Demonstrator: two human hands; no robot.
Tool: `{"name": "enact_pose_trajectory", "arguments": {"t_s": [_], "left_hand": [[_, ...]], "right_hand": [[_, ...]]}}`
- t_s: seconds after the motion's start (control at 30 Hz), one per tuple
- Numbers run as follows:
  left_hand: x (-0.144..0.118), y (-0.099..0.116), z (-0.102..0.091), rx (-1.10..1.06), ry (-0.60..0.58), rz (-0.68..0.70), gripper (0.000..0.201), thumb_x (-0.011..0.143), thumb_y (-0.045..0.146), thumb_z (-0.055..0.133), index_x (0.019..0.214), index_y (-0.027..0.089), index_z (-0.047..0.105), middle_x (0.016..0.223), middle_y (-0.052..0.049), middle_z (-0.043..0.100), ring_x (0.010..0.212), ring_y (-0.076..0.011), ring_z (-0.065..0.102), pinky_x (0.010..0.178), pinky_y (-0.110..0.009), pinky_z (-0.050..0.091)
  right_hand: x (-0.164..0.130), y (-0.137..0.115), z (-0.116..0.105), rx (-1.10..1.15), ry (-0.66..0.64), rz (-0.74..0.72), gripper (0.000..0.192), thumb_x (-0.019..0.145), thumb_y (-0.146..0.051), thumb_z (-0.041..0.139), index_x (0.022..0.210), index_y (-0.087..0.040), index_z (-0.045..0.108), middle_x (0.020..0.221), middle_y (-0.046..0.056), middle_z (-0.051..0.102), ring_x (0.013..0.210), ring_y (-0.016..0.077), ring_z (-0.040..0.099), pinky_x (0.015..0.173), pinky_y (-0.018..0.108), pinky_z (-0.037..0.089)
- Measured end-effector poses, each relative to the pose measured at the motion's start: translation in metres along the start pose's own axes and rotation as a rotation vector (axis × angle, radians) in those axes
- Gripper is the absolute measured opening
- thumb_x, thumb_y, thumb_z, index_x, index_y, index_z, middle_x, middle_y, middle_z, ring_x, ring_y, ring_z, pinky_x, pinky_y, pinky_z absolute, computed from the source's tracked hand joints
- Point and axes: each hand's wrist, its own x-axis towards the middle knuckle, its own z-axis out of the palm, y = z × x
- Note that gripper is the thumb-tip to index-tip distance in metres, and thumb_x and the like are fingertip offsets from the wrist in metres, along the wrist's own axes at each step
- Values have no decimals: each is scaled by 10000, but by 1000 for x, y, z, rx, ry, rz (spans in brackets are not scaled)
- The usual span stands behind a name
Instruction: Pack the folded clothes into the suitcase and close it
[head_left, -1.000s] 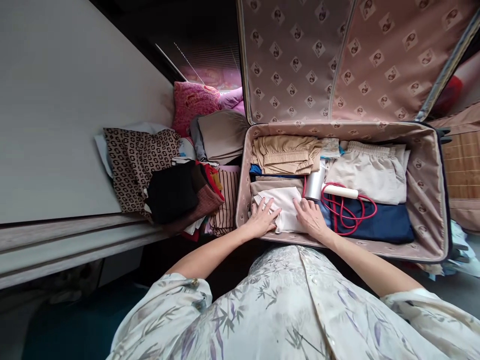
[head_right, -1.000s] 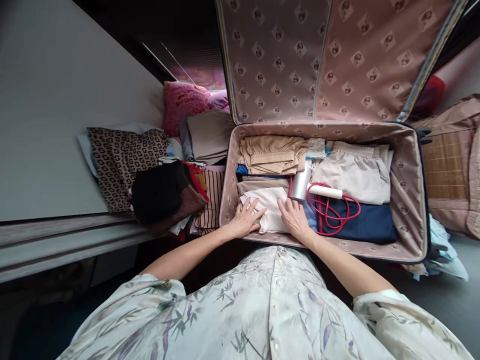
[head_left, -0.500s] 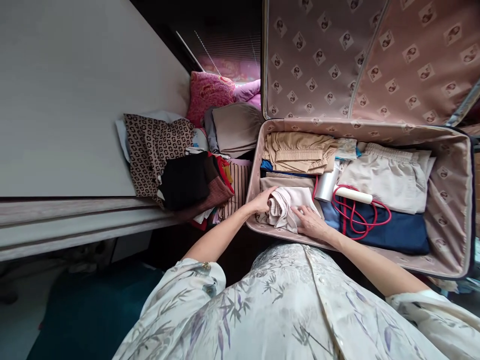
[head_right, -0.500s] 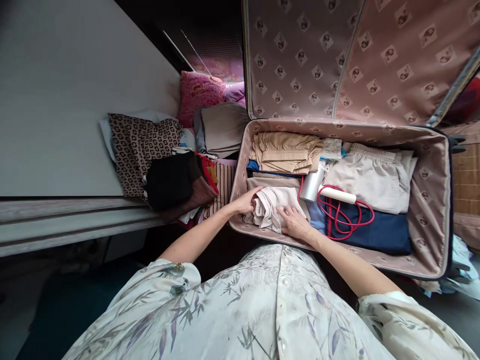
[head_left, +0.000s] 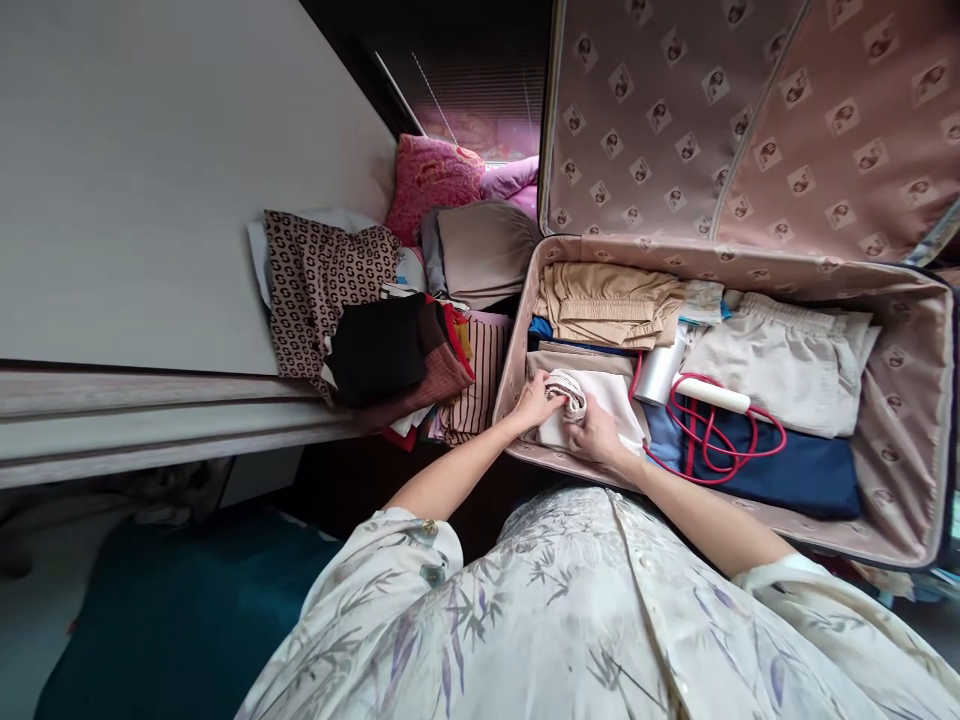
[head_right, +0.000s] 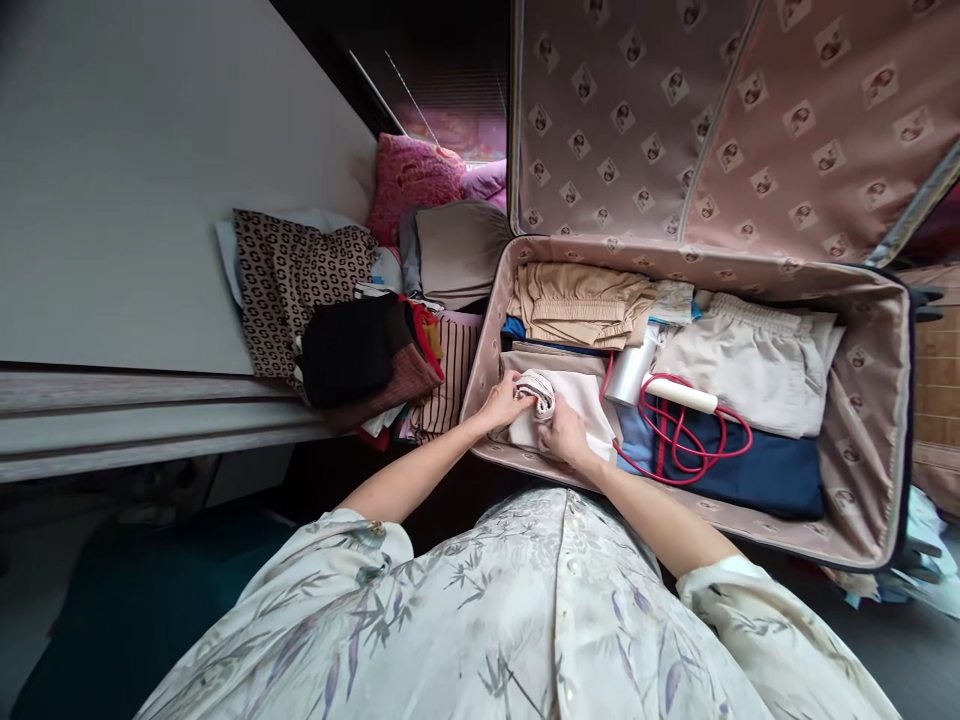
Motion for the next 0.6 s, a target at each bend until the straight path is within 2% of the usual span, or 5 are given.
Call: {"name": "enact_pose_trajectory", "arguments": {"t_s": [0.13, 0.27, 0.4, 0.5, 0.6], "left_hand": [[-2, -6, -1, -29, 42, 14, 586, 793, 172, 784, 1295, 178, 482, 1158, -120, 727, 1100, -264, 698, 974, -376, 516], [-5, -11, 5, -104, 55, -233, 489, 754, 208, 817, 1167, 165, 559, 1060, -94, 731, 983, -241, 706, 884, -349, 540], [-6, -10, 10, -124, 32, -184, 483, 730, 299, 840, 1142, 171, 623, 1162, -118, 700, 1071, -269, 678, 950, -392, 538], [-5, -8, 7, -151, 54, -117, 513, 745, 228, 798, 1226, 180, 626, 1303, -138, 635, 1173, -261, 642, 1028, -394, 512], [-1, -7, 2, -352, -124, -150, 565, 800, 122, 683, 1348, 180, 554, 1201, -118, 686, 1032, -202, 691, 910, -337, 559]], "right_hand": [[16, 8, -9, 106, 85, -3, 372, 823, -305, 512, 1169, -190, 585, 880, 70, 711, 785, 234, 624, 733, 322, 464], [32, 13, -35, 195, 136, -41, 248, 784, -343, 486, 946, -212, 619, 800, 26, 670, 757, 205, 574, 731, 308, 458], [42, 12, -58, 309, 53, -64, 247, 751, -343, 501, 901, -199, 635, 779, 14, 660, 770, 198, 570, 717, 295, 463], [42, 16, -65, 371, 5, -46, 253, 757, -357, 518, 897, -188, 644, 698, -9, 612, 698, 179, 539, 658, 281, 456], [40, 22, -66, 418, 4, -38, 299, 749, -353, 539, 943, -173, 677, 734, -1, 643, 719, 181, 547, 673, 283, 471]]}}
